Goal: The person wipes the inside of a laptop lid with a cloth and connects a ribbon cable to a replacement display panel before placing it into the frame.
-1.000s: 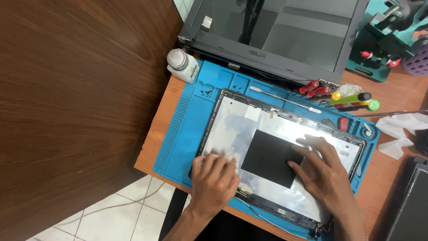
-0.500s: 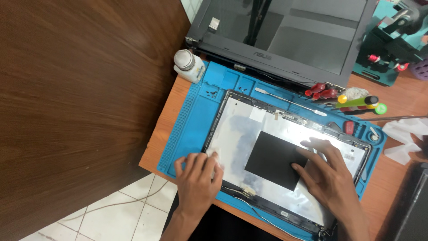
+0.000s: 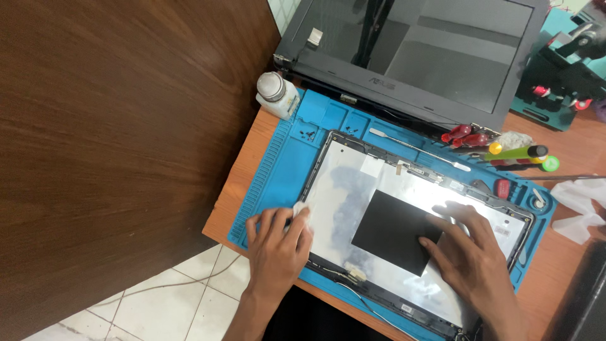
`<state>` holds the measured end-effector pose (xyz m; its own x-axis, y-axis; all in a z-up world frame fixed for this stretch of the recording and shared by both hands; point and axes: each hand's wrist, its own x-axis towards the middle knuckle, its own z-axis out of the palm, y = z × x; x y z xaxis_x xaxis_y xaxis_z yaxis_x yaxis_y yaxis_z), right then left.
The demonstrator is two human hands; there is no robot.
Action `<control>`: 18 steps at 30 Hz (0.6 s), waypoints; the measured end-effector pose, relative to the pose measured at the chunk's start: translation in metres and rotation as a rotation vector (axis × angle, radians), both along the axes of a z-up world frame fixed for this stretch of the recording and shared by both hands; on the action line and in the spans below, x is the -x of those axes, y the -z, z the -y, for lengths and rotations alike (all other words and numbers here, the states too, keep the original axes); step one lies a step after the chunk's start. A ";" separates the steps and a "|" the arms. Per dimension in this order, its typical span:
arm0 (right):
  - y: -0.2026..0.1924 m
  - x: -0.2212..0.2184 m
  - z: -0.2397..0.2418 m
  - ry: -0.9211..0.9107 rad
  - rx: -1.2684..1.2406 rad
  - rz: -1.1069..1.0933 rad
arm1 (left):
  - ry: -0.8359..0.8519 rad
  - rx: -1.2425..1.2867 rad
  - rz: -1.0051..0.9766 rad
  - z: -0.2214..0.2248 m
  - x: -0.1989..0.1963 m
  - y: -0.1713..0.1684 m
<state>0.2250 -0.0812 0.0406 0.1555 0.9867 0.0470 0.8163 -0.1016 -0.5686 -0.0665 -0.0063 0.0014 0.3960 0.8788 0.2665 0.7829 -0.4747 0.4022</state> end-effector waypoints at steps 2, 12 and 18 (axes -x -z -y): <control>0.001 0.000 -0.001 -0.009 -0.013 0.012 | 0.000 0.010 -0.003 0.004 0.004 0.001; -0.004 0.000 -0.002 -0.010 -0.003 -0.012 | 0.139 -0.018 0.002 -0.047 -0.024 0.011; -0.004 -0.001 -0.002 -0.018 0.000 -0.029 | 0.163 -0.044 0.021 -0.066 -0.033 0.005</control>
<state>0.2258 -0.0788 0.0448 0.1395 0.9893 0.0427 0.8013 -0.0875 -0.5919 -0.0333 0.0595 -0.0040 0.5260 0.7909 0.3127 0.6858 -0.6119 0.3941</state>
